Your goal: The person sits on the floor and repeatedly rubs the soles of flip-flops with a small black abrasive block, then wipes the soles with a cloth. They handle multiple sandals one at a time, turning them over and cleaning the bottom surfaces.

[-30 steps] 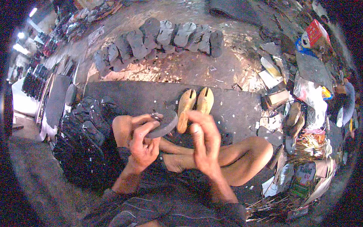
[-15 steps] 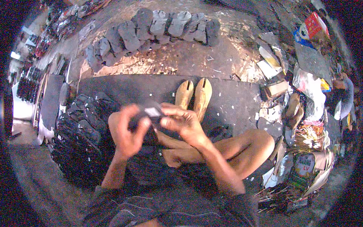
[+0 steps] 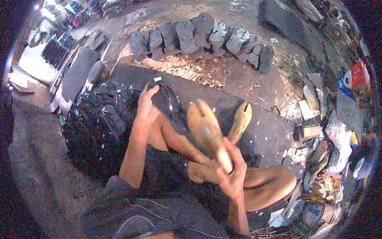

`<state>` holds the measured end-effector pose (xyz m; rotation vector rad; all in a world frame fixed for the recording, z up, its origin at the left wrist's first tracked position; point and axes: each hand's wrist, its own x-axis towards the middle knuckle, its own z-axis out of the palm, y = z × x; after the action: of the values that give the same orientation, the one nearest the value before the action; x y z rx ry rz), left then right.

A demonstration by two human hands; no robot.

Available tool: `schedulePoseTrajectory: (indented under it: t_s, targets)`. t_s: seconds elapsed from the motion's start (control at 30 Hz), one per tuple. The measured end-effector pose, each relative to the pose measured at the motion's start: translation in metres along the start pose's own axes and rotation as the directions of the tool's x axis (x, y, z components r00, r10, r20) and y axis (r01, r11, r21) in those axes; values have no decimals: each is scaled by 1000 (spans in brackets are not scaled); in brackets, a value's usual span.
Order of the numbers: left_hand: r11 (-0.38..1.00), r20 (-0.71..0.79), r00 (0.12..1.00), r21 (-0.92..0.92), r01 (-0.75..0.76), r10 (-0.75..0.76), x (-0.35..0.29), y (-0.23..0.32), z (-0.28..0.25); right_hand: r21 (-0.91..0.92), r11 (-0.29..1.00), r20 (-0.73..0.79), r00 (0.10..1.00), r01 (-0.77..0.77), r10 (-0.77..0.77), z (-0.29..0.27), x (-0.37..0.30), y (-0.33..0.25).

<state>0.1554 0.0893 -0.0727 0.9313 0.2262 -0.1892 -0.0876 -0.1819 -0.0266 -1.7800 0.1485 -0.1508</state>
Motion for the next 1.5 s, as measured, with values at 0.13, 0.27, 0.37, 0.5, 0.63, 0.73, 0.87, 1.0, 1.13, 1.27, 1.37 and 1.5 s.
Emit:
schedulePoseTrajectory:
  t_s: [0.13, 0.27, 0.37, 0.5, 0.63, 0.73, 0.87, 1.0, 1.13, 1.27, 1.37, 1.5]
  targets:
    - [999, 99, 995, 40, -32, 28, -17, 1, 20, -408, 894, 169, 978, 186, -126, 8, -14, -39]
    - [997, 226, 974, 78, 6, -23, -61, -35, 50, 81, 996, -34, 998, -45, 48, 34, -18, -15]
    - [999, 261, 964, 40, 32, -42, -84, -60, 60, 210, 975, -145, 984, -75, 107, 52, -22, -16]
    - [998, 258, 966, 57, -24, 9, -100, -57, 77, 58, 993, -191, 978, 98, -86, 66, -22, 4]
    - [921, 225, 919, -146, 361, -324, -147, -72, 57, -109, 985, -141, 979, 135, -150, 61, -22, 14]
    - [916, 74, 919, 138, 376, -388, -175, -102, 30, -127, 990, 45, 998, 55, -50, 62, -22, 3]
    - [862, 130, 853, 36, 505, -505, -187, -57, 34, 441, 863, 4, 962, -246, 273, 31, -23, 35]
    - [864, 149, 851, 69, 499, -503, -193, -53, 31, 392, 830, 168, 918, -396, 359, 41, -27, 21]
    - [810, 218, 815, -136, 570, -536, -192, -39, 42, 568, 578, 253, 792, -586, 555, 39, -53, 25]
    - [902, 294, 853, 138, 409, -432, -185, -35, 63, 543, 220, 527, 533, -810, 662, 30, -64, 37]
    - [886, 288, 882, 392, 246, -372, -181, -23, 93, 536, 55, 640, 448, -842, 624, 28, -41, 34]
    - [834, 214, 936, 536, 127, -280, -173, -45, 103, 809, 246, 311, 744, -534, 591, 56, -28, 42]
